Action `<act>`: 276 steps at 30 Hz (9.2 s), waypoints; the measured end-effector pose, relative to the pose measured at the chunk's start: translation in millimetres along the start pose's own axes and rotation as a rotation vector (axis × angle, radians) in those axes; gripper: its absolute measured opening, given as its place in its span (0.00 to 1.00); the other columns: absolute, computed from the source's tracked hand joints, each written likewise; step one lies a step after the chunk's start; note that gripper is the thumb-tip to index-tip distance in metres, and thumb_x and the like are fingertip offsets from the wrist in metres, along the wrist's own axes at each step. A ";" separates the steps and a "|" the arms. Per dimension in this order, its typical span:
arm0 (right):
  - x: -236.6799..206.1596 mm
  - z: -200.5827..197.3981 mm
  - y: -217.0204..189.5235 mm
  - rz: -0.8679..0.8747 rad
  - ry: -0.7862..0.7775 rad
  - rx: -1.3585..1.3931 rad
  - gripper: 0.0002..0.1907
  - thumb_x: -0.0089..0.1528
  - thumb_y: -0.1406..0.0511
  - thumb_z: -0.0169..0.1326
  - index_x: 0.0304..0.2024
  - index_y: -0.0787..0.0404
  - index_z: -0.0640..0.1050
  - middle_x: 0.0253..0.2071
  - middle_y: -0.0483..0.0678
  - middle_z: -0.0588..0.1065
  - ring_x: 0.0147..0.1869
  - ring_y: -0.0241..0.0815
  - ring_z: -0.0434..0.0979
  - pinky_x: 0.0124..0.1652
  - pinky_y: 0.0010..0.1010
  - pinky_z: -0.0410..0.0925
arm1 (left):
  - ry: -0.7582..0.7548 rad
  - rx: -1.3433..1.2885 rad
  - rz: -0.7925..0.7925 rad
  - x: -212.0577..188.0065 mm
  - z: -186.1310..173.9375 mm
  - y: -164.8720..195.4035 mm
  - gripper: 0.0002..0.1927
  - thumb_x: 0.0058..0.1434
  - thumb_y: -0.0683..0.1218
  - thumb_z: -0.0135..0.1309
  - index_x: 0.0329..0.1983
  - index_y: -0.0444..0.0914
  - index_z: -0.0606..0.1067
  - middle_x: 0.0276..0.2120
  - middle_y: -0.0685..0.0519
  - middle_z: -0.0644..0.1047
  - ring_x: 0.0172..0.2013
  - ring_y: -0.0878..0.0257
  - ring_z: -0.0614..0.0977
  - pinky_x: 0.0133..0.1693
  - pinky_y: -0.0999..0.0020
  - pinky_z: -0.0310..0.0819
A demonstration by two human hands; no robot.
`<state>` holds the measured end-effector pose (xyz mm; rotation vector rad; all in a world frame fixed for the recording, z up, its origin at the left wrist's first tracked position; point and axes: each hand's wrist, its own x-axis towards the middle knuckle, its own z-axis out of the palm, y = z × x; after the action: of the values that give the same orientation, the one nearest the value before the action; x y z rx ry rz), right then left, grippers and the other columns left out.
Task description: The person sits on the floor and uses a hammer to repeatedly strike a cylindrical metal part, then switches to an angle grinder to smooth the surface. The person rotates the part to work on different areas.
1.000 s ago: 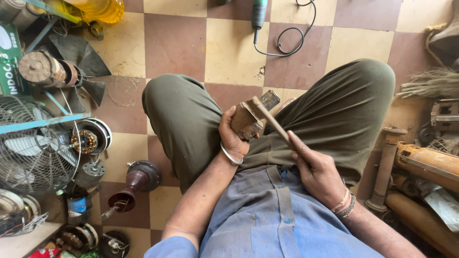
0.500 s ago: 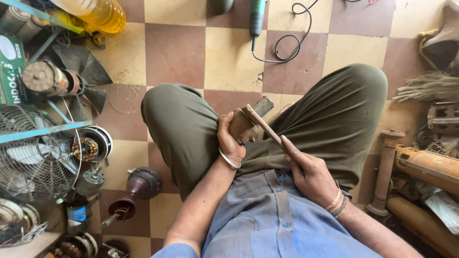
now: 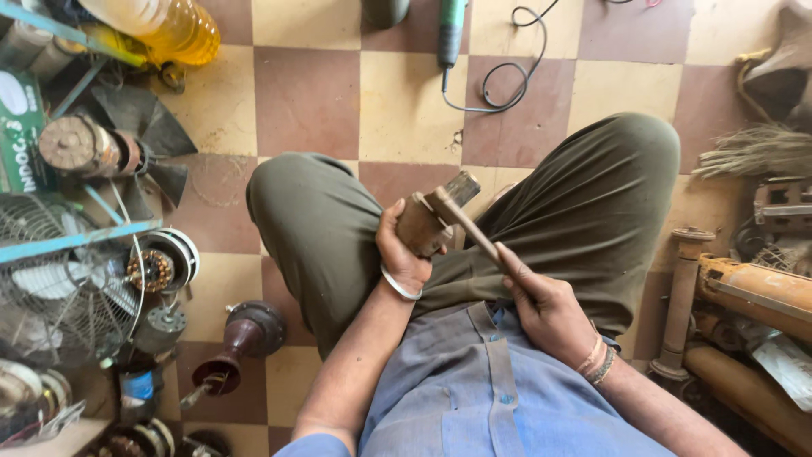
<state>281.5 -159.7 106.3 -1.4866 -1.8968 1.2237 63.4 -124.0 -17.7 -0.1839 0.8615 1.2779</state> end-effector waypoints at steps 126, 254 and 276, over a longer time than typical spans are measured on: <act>-8.8 -8.9 -29.4 -0.081 0.109 0.050 0.25 0.65 0.72 0.53 0.66 0.58 0.71 0.31 0.58 0.78 0.30 0.35 0.77 0.33 0.26 0.70 | -0.185 0.666 0.928 -25.7 4.6 10.3 0.22 0.62 0.49 0.49 0.56 0.34 0.66 0.49 0.50 0.66 0.51 0.62 0.68 0.59 0.64 0.63; 60.9 -53.5 -51.5 0.183 -0.035 0.664 0.18 0.61 0.66 0.64 0.51 0.67 0.77 0.35 0.37 0.74 0.34 0.22 0.68 0.32 0.17 0.64 | -0.423 0.387 0.659 -79.7 71.5 34.6 0.41 0.65 0.73 0.44 0.64 0.36 0.64 0.54 0.44 0.69 0.51 0.59 0.79 0.49 0.65 0.82; 0.5 -5.9 -23.0 -0.040 -0.019 0.181 0.27 0.68 0.72 0.49 0.71 0.57 0.69 0.27 0.43 0.73 0.29 0.29 0.70 0.32 0.23 0.70 | -0.289 0.600 0.909 -35.3 25.2 29.5 0.28 0.67 0.44 0.60 0.64 0.36 0.60 0.53 0.52 0.64 0.52 0.65 0.69 0.57 0.68 0.68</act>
<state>273.4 -157.8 128.6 -1.3416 -1.7670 1.3561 47.6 -127.1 32.2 0.9466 1.0736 1.7348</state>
